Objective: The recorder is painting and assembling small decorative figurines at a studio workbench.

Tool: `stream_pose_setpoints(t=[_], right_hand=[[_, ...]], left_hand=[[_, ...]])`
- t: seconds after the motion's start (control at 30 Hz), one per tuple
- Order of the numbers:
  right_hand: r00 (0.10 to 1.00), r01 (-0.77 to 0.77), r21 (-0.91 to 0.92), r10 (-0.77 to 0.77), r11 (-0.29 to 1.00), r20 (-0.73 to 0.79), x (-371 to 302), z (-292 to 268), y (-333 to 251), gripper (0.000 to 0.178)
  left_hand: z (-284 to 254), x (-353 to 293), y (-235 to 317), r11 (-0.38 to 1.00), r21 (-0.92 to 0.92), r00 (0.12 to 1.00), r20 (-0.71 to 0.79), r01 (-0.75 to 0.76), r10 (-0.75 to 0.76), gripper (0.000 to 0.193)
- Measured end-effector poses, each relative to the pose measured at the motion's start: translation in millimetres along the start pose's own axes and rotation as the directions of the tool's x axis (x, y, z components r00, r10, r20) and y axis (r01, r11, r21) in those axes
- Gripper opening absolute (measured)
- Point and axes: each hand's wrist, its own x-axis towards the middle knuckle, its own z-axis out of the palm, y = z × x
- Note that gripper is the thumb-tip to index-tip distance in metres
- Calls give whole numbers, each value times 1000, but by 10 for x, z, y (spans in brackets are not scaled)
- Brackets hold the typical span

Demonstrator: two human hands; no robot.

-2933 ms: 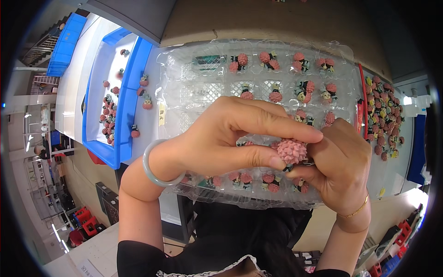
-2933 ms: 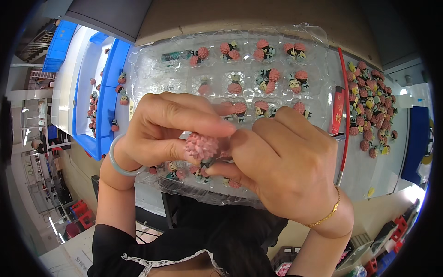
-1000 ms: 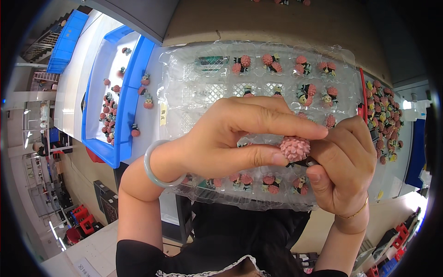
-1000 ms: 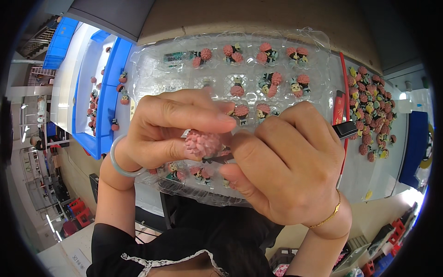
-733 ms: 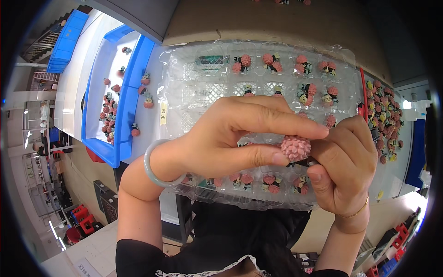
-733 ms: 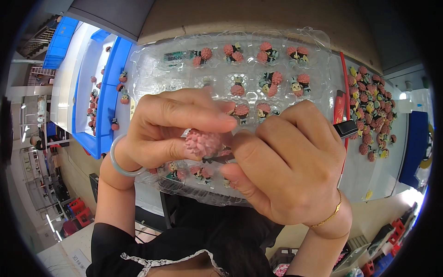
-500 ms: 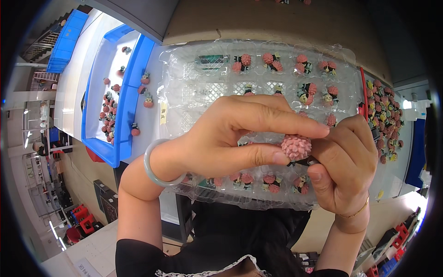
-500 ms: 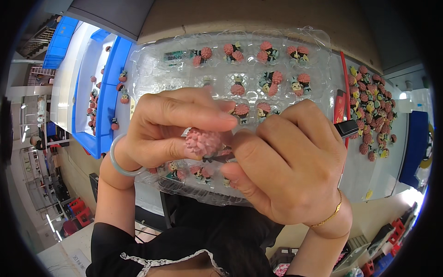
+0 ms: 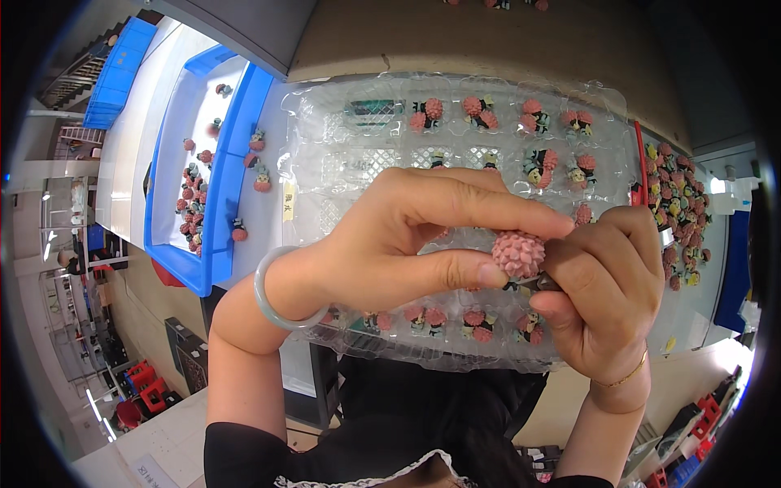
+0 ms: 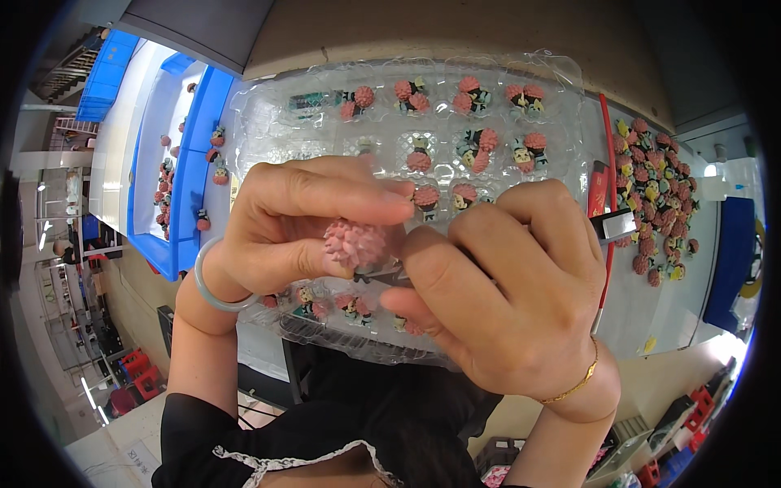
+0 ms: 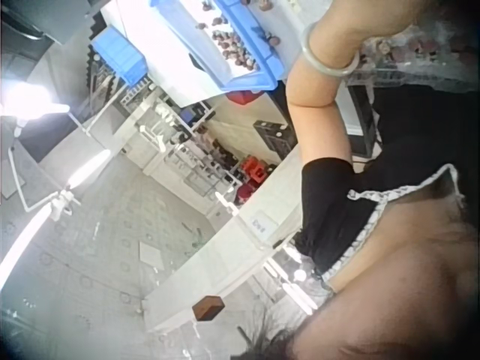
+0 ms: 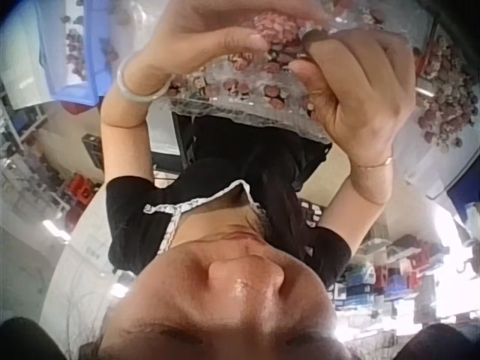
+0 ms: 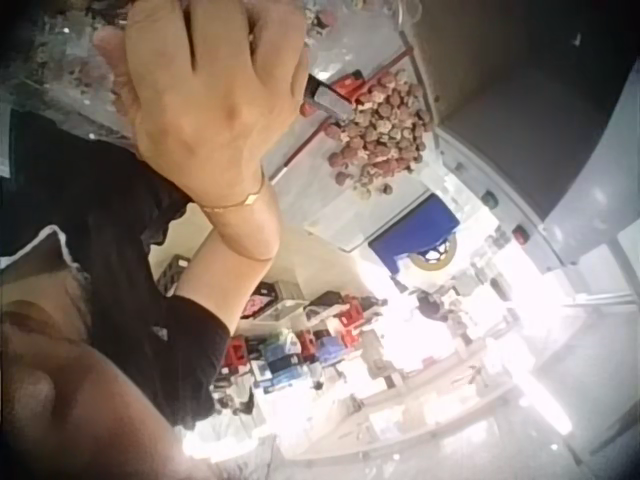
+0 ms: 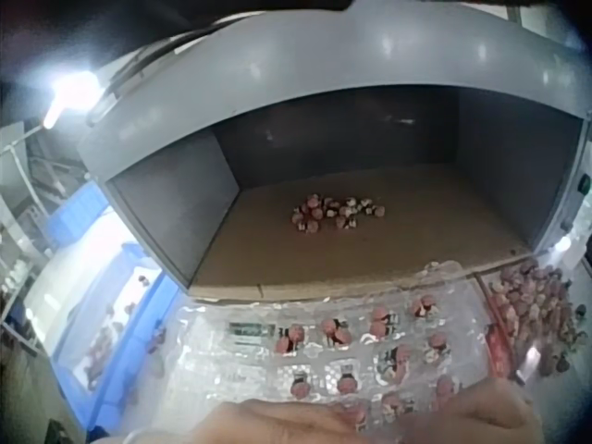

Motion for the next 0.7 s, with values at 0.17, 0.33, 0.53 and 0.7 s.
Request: stream_pose_setpoints(t=[0.17, 0.33, 0.53, 0.7], right_hand=[[1000, -7, -16, 7, 1000, -11, -1, 1, -7, 33], [998, 7, -16, -8, 1000, -58, 2, 8, 21, 34], [993, -89, 182, 101, 979, -61, -43, 22, 11, 38], [994, -91, 90, 85, 992, 70, -13, 3, -21, 37]], left_hand=[[-11, 9, 9, 999, 33, 1000, -6, -3, 3, 40], [1, 1, -28, 1000, -9, 999, -29, 13, -13, 40], [2, 2, -17, 999, -11, 999, -25, -35, 34, 40], [5, 4, 12, 1000, -27, 1000, 15, 5, -4, 37]])
